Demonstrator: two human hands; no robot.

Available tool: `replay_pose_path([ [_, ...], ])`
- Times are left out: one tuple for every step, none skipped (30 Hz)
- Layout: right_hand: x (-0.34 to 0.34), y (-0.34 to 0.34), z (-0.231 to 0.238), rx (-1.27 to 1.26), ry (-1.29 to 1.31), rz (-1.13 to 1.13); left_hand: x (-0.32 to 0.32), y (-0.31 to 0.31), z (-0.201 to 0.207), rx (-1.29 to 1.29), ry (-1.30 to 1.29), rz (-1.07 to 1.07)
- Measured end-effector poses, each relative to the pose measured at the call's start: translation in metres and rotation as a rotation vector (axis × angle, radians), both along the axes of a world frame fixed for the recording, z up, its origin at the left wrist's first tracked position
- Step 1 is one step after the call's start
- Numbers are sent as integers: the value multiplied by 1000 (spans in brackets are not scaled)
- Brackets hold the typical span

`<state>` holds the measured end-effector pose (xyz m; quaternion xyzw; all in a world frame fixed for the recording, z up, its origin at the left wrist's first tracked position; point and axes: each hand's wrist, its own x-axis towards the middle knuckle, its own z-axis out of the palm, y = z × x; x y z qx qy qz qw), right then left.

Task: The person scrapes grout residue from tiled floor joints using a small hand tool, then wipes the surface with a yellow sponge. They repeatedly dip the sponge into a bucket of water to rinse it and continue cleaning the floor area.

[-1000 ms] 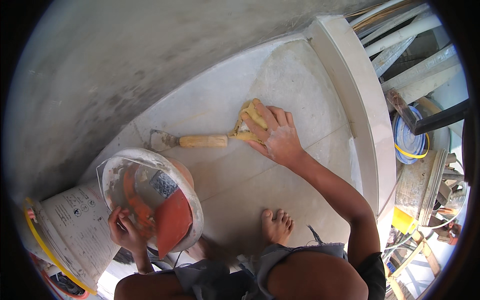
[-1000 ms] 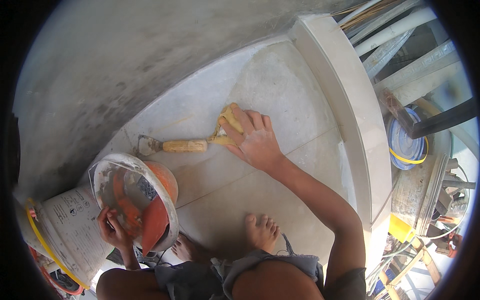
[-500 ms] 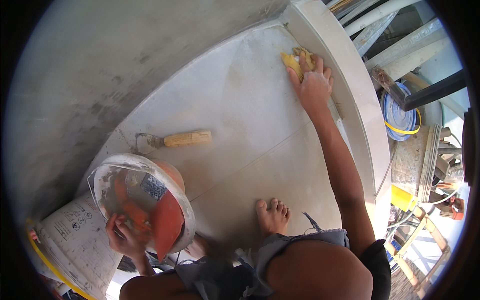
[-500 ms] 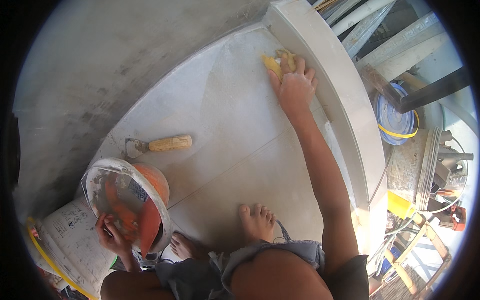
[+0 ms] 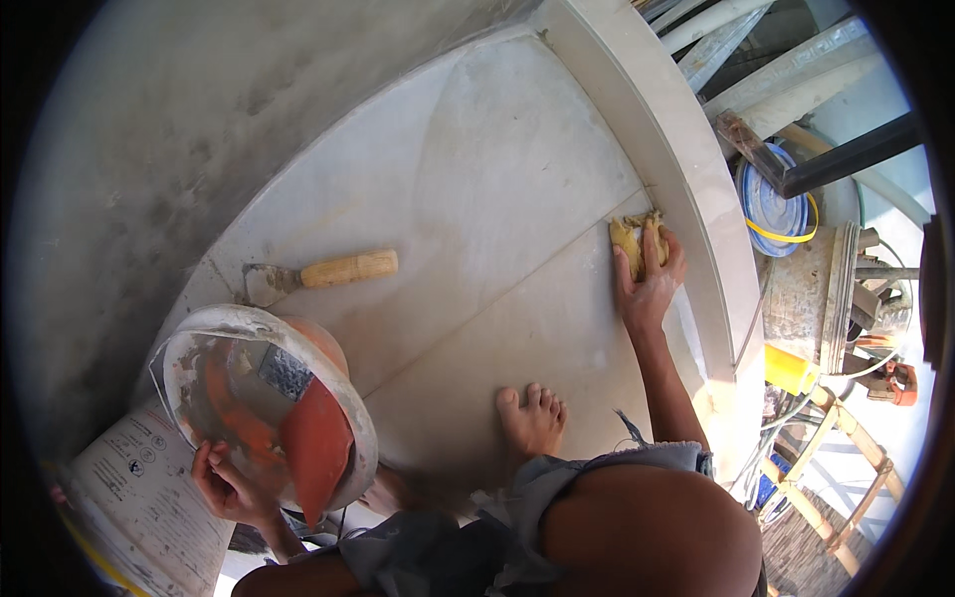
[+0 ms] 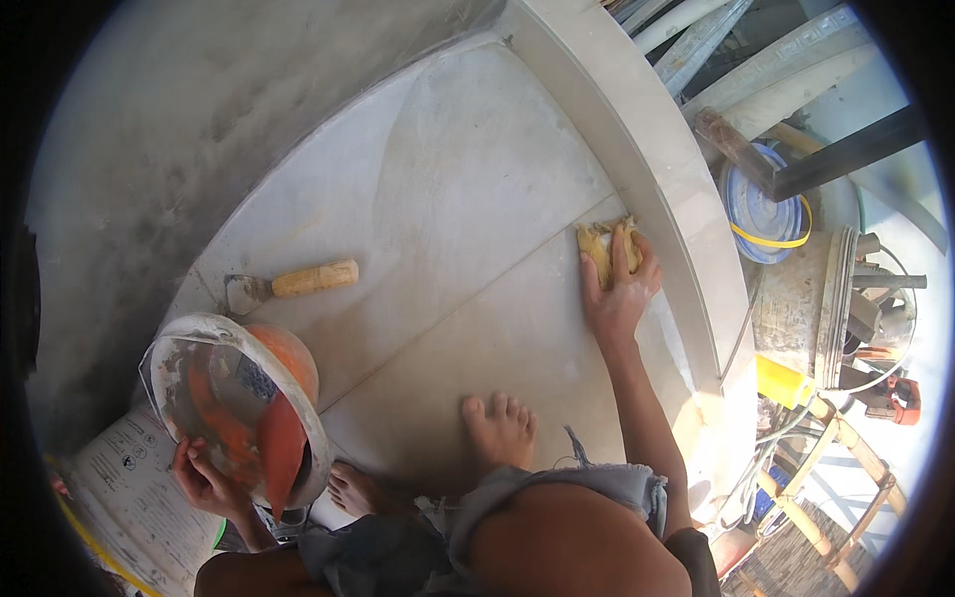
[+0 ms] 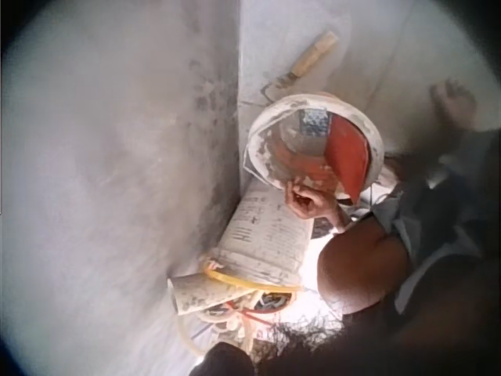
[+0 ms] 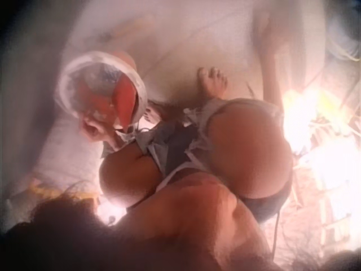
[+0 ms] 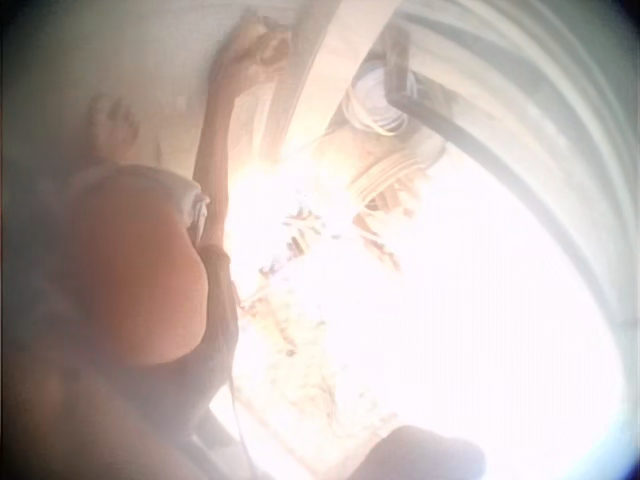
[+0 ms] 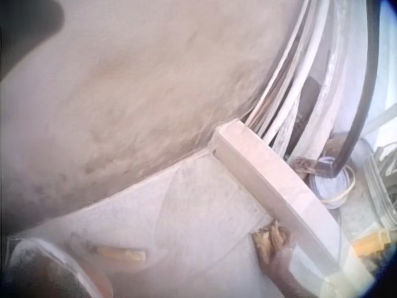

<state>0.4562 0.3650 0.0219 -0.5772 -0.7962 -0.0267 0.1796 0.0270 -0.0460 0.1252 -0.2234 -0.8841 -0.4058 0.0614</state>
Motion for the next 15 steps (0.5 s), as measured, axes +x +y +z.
replay_pose_path([
  [-29, 25, -5, 29, 6, 42, -2, -1, 1, -22, 17, -8],
  [-58, 52, -4, 94, 32, 106, -4, -1, -3, -23, 17, -24],
  [-86, 74, -1, 140, 20, 122, -7, -3, -9, -23, 17, -44],
  [-116, 92, 2, 119, 23, 88, -9, -3, -5, -32, 28, -55],
  [-133, 102, 0, 140, 6, 67, -8, -4, -8, -44, 15, -68],
  [-142, 111, 1, 154, 5, 48, -7, 2, -1, -64, 19, -77],
  [-134, 107, 1, 132, -21, 87, -7, 1, -1, -86, 6, -88],
  [-122, 99, 3, 111, -48, 122, -7, 1, -1, -100, 15, -110],
  [-107, 88, 6, 89, -77, 152, -7, 2, -1, -112, 23, -136],
  [-87, 69, 7, 68, -113, 137, -8, 2, 0, -129, 30, -158],
  [-63, 47, 8, 30, -127, 96, -9, -1, 1, -138, 28, -144],
  [-31, 23, 12, -9, -147, 55, -9, -4, 3, -147, 20, -131],
  [7, -5, 11, -36, -147, -35, -10, -4, 5, -154, 19, -114],
  [55, -37, 15, -53, -162, -128, -7, 1, 5, -151, 15, -90],
  [103, -74, 20, -94, -156, -228, -6, 4, 3, -138, 30, -83],
])
